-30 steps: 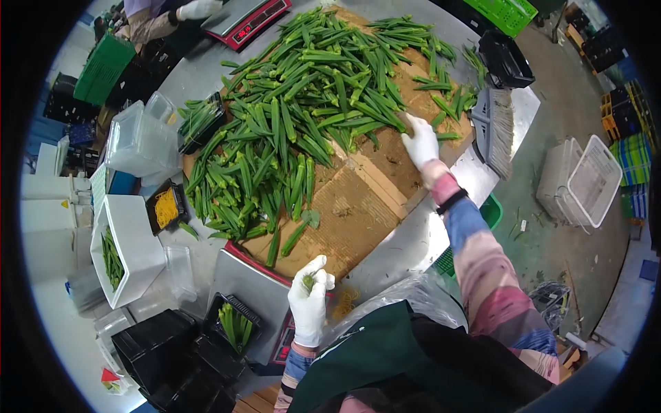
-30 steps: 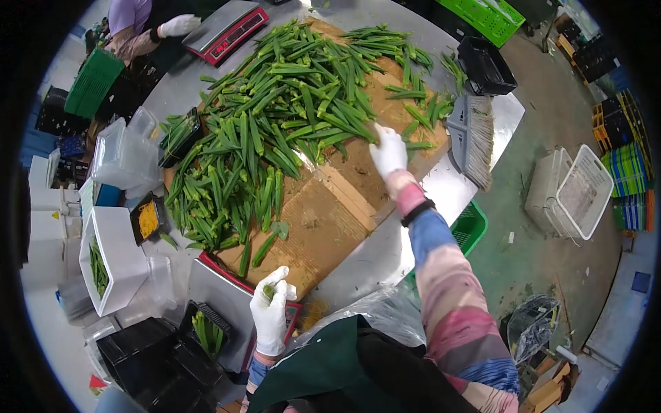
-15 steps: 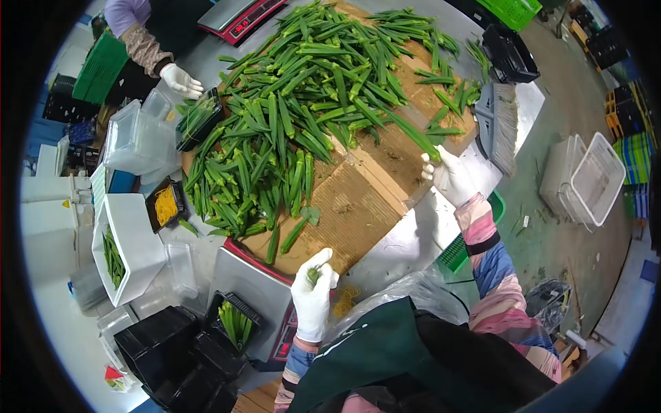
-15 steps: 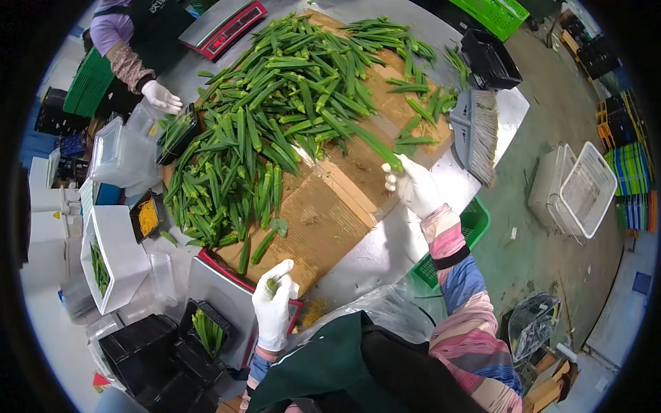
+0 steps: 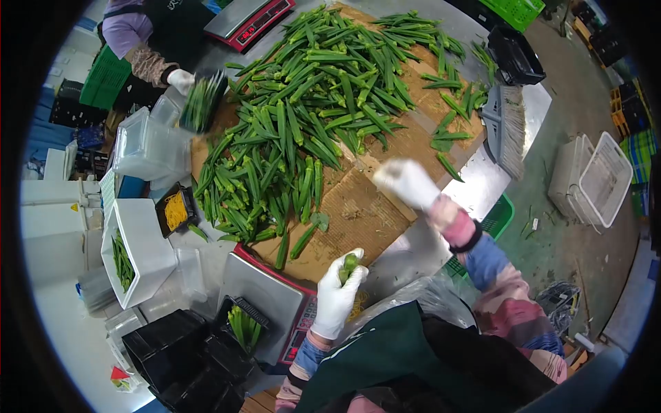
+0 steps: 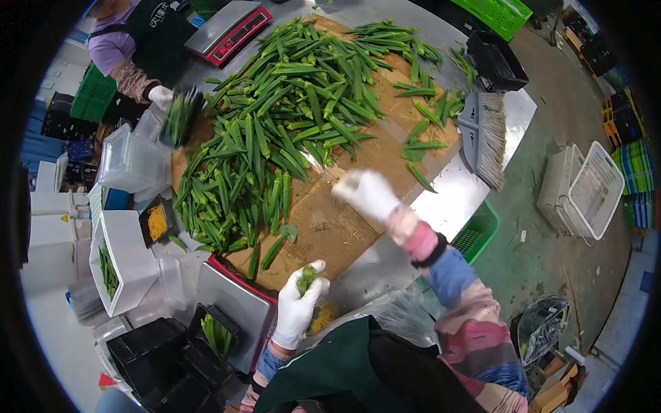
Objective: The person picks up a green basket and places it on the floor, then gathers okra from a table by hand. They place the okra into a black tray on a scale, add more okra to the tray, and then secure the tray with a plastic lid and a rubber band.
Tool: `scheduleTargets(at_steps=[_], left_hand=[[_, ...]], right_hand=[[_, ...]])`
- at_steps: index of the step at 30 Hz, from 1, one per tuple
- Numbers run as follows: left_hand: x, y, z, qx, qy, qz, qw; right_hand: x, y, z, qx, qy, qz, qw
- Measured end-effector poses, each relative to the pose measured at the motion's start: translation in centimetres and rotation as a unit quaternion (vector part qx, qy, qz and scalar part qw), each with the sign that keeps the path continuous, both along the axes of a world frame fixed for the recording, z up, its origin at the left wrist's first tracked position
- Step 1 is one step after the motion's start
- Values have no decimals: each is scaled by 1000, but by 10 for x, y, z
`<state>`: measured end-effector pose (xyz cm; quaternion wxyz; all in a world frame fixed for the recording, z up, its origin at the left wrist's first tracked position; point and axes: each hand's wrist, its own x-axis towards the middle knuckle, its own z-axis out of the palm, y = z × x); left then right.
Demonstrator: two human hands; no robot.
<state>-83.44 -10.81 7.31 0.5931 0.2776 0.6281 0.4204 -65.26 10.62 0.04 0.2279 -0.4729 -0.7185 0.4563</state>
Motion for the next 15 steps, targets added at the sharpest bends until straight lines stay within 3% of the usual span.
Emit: scheduleTargets(at_steps=[2, 4, 8, 9, 12, 15], left_hand=[[-3, -4, 0, -18, -37, 18, 999], [-4, -6, -3, -28, -57, 32, 997], [-4, 0, 4, -21, -47, 58, 997], [-5, 2, 4, -21, -52, 69, 996], [-10, 4, 4, -27, -75, 98, 992], [-12, 9, 4, -40, -93, 106, 989]], right_hand=[[-6, 45, -15, 129, -116, -161, 972], [-12, 75, -39, 242, -225, -197, 923], [-9, 97, -84, 96, 10, -230, 968], [-7, 95, -76, -11, 96, -252, 963], [6, 67, -35, -194, 223, -260, 919], [25, 43, -40, -318, 371, -230, 842]])
